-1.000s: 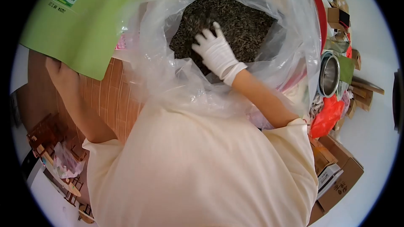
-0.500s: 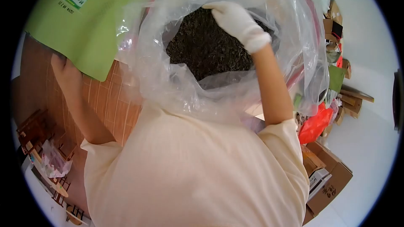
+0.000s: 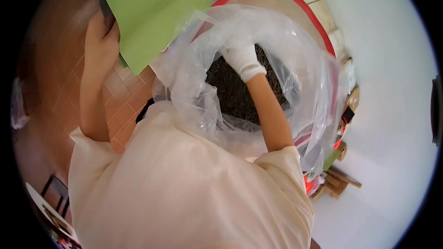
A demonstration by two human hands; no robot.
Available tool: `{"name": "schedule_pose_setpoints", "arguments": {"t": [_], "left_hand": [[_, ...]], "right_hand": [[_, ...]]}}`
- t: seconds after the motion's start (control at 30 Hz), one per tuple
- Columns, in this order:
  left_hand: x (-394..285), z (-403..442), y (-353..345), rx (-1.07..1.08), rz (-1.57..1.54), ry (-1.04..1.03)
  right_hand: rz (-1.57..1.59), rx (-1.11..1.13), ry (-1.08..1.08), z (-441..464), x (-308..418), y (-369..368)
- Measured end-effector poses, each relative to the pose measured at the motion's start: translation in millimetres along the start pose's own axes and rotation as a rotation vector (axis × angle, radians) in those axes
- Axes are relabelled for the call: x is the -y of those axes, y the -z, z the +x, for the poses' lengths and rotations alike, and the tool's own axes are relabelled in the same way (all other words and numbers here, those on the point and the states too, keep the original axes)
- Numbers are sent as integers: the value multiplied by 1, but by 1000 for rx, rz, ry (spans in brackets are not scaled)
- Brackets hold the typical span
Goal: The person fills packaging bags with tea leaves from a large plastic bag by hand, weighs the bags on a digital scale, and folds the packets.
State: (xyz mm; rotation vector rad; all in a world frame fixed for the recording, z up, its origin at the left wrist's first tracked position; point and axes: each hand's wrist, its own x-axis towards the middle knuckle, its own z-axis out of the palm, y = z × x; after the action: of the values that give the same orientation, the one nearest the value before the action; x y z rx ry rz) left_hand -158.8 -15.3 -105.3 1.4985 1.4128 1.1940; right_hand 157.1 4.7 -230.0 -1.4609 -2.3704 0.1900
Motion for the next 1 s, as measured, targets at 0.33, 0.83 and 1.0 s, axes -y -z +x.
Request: {"name": "schedule_pose_setpoints", "arguments": {"t": [0.33, 0.83, 1.0], "left_hand": [[15, 7, 9, -128, 19, -27], [50, 23, 42, -229, 129, 117], [38, 20, 60, -251, 111, 74]], "right_hand": [[-286, 209, -198, -67, 41, 26], [176, 6, -668, -148, 41, 140], [-11, -123, -771, -166, 28, 134]]}}
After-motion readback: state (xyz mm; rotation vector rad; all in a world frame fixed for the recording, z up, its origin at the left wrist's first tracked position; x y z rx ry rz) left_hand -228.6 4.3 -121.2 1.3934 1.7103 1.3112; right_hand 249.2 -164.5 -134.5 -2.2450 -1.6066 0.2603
